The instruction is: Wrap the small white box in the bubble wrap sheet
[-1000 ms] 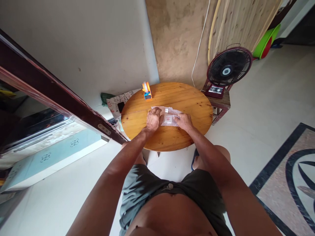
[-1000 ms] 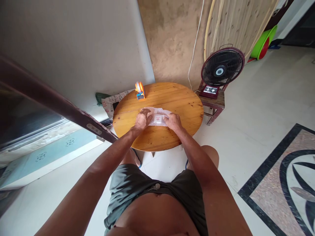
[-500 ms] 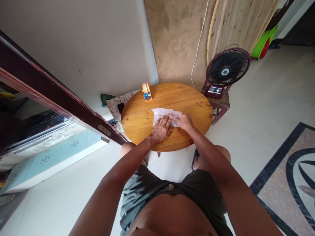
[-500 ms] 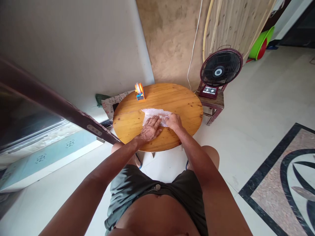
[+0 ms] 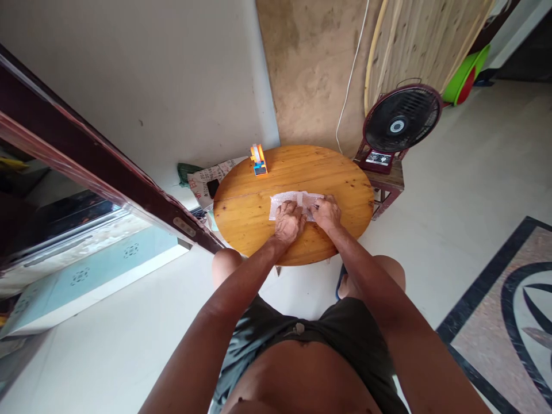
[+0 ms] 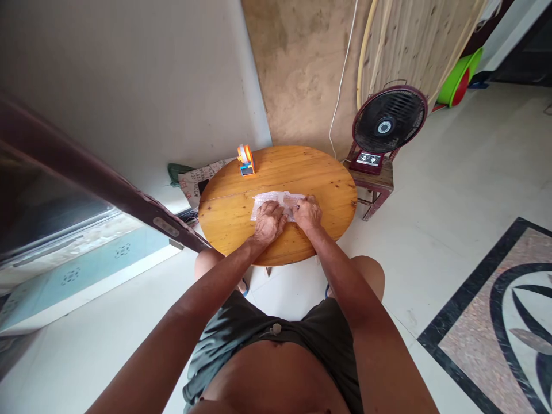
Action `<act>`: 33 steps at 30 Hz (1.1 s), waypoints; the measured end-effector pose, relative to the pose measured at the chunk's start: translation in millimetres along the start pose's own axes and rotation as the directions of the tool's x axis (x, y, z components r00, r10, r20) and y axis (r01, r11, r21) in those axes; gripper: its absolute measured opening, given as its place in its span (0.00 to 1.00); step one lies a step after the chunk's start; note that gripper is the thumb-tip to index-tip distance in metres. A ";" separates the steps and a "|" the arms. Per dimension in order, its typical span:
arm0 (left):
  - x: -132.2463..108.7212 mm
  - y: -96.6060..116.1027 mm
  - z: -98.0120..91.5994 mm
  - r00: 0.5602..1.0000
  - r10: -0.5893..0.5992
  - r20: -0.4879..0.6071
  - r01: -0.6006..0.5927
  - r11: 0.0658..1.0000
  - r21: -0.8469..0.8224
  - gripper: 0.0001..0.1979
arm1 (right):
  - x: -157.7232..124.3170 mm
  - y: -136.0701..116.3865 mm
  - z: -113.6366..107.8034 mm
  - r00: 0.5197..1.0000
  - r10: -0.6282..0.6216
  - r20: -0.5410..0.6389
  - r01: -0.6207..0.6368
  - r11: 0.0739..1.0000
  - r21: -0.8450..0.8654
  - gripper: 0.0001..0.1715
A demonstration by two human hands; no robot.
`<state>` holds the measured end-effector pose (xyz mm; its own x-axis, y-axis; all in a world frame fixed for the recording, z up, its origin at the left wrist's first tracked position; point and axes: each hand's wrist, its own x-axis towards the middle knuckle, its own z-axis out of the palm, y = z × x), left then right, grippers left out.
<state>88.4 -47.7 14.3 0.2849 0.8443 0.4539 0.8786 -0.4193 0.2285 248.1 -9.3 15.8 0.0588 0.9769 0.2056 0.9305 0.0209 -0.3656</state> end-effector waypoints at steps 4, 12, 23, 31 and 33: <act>3.3 7.2 5.0 0.997 -0.058 -0.042 0.058 0.998 0.003 0.10 | 4.1 10.1 9.8 0.995 -0.059 -0.085 0.062 0.998 0.029 0.17; 8.8 12.7 8.0 0.995 -0.096 0.030 0.094 0.993 0.070 0.08 | 15.6 8.3 -0.8 0.996 -0.040 0.082 0.036 0.998 0.047 0.21; 10.6 16.2 6.2 0.993 -0.104 0.057 0.099 0.992 0.081 0.08 | 13.7 -0.1 -14.7 0.991 -0.012 0.131 -0.012 0.984 0.180 0.33; 7.9 16.0 7.4 0.994 -0.099 0.035 0.097 0.994 0.056 0.09 | 15.3 -0.1 -16.6 0.986 0.110 0.126 -0.130 0.977 0.167 0.54; 8.6 16.5 7.9 0.993 -0.108 0.045 0.105 0.993 0.059 0.10 | 17.2 0.7 -17.6 0.979 0.143 0.145 -0.166 0.972 0.165 0.55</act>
<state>108.4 -44.7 15.2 0.2056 0.8986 0.3877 0.9247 -0.3081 0.2238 256.2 3.8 35.1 0.1381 0.9903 0.0172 0.8351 -0.1071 -0.5396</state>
